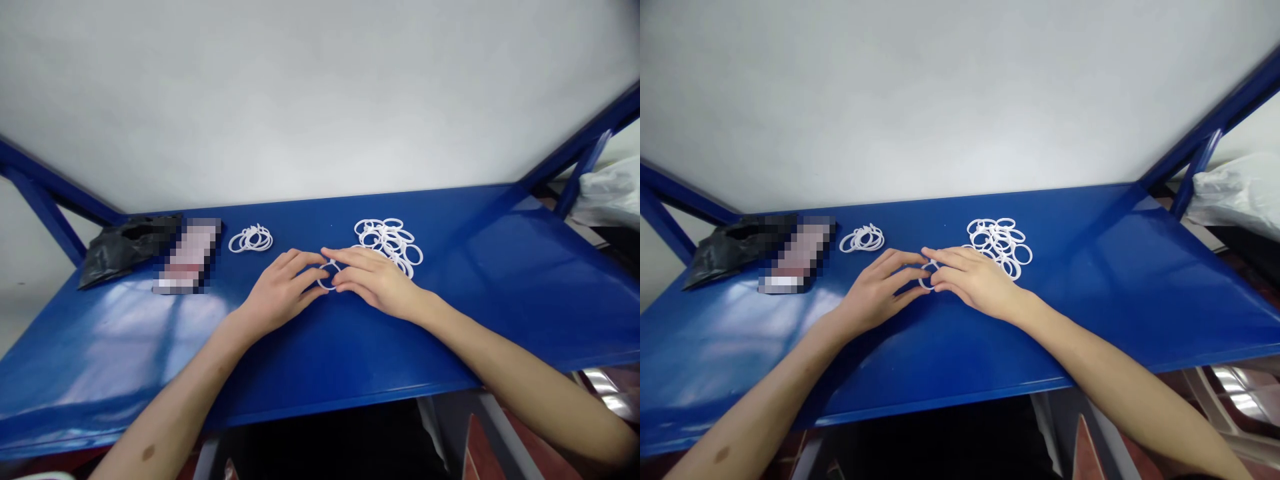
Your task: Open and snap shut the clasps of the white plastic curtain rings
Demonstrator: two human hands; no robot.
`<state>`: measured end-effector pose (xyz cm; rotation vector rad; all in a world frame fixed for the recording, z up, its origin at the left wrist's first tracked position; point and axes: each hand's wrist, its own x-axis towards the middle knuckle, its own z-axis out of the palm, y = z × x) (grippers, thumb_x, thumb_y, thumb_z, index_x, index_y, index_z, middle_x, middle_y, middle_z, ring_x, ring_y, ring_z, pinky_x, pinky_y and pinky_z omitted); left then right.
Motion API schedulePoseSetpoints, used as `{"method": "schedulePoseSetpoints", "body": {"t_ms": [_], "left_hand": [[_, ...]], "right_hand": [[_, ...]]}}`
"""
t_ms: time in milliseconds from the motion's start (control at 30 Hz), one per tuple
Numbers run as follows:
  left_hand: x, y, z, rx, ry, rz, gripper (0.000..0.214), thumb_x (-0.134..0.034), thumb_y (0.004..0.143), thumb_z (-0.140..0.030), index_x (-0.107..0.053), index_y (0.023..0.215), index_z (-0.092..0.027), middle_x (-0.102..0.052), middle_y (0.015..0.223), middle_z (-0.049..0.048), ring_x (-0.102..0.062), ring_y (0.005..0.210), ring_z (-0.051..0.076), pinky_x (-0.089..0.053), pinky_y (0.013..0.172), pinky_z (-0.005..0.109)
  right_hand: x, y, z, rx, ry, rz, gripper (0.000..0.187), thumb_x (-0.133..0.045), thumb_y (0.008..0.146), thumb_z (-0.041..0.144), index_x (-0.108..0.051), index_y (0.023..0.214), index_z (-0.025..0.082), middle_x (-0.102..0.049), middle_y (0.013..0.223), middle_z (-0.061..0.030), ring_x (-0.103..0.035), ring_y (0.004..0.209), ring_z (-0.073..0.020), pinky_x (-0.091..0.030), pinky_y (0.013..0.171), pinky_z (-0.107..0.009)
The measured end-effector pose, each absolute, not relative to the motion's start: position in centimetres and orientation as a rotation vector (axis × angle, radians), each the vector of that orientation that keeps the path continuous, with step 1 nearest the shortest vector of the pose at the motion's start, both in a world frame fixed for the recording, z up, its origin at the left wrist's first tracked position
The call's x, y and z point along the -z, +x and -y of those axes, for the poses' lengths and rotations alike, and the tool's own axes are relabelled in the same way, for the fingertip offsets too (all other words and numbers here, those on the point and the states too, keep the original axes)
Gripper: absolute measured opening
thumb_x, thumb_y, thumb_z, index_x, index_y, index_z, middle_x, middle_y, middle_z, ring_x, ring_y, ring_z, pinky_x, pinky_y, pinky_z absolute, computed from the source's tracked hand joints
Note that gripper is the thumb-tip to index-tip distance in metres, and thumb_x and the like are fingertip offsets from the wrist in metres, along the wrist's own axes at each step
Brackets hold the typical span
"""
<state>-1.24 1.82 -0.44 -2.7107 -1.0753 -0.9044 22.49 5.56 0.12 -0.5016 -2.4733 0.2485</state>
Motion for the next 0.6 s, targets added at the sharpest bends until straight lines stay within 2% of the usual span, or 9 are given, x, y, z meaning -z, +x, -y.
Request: {"method": "schedulePoseSetpoints", "body": {"t_ms": [100, 167, 267, 367, 500, 600], "left_hand": [[0.2, -1.1, -1.7, 0.865, -2.705, 1.061, 0.008, -0.061, 0.096, -0.023, -0.067, 0.092, -0.021, -0.070, 0.114, 0.0059, -0.059, 0.097, 0.019, -0.050, 0.085, 0.035], [0.1, -1.2, -1.7, 0.815, -2.713, 1.103, 0.010, -0.060, 0.097, -0.023, -0.067, 0.090, -0.020, -0.071, 0.113, 0.0056, -0.059, 0.096, 0.019, -0.049, 0.084, 0.034], [0.2, -1.4, -1.8, 0.692, -2.745, 1.200, 0.014, -0.058, 0.098, -0.026, -0.066, 0.091, -0.017, -0.072, 0.099, 0.0054, -0.058, 0.090, 0.019, -0.048, 0.081, 0.034], [0.3, -1.6, -1.9, 0.540, -2.762, 1.277, 0.020, -0.055, 0.100, -0.031, -0.065, 0.089, -0.018, -0.068, 0.085, 0.0040, -0.056, 0.084, 0.019, -0.045, 0.076, 0.033], [0.3, -1.8, -1.9, 0.495, -2.765, 1.306, 0.023, -0.052, 0.101, -0.034, -0.064, 0.090, -0.019, -0.066, 0.083, 0.0034, -0.054, 0.081, 0.019, -0.043, 0.074, 0.032], [0.4, -1.9, -1.9, 0.512, -2.771, 1.326, 0.022, -0.051, 0.101, -0.035, -0.064, 0.091, -0.019, -0.066, 0.084, 0.0029, -0.054, 0.080, 0.018, -0.043, 0.073, 0.032]], "right_hand": [[-0.6, 22.9, -5.9, -0.203, -0.511, 2.460, 0.016, -0.057, 0.100, 0.025, -0.064, 0.113, 0.019, -0.061, 0.141, -0.0106, -0.059, 0.128, -0.0218, -0.051, 0.106, -0.042], [-1.4, 23.8, -6.5, -0.068, -0.619, 2.452, 0.021, -0.059, 0.099, 0.030, -0.063, 0.116, 0.017, -0.067, 0.132, -0.0123, -0.062, 0.120, -0.0245, -0.051, 0.101, -0.044], [-3.0, 25.9, -7.6, 0.107, -0.863, 2.467, 0.017, -0.061, 0.097, 0.034, -0.068, 0.100, 0.019, -0.074, 0.106, -0.0103, -0.064, 0.099, -0.0263, -0.052, 0.088, -0.045], [-4.1, 27.9, -8.5, 0.042, -1.011, 2.559, 0.021, -0.061, 0.096, 0.037, -0.068, 0.085, 0.020, -0.072, 0.092, -0.0080, -0.060, 0.089, -0.0246, -0.051, 0.080, -0.041], [-4.3, 29.0, -8.7, -0.218, -1.019, 2.671, 0.015, -0.064, 0.091, 0.035, -0.071, 0.088, 0.022, -0.070, 0.102, -0.0065, -0.060, 0.097, -0.0246, -0.050, 0.085, -0.041], [-3.9, 28.8, -8.6, -0.273, -1.002, 2.719, 0.019, -0.073, 0.084, 0.040, -0.074, 0.093, 0.023, -0.067, 0.111, -0.0079, -0.058, 0.103, -0.0273, -0.051, 0.087, -0.044]]}}
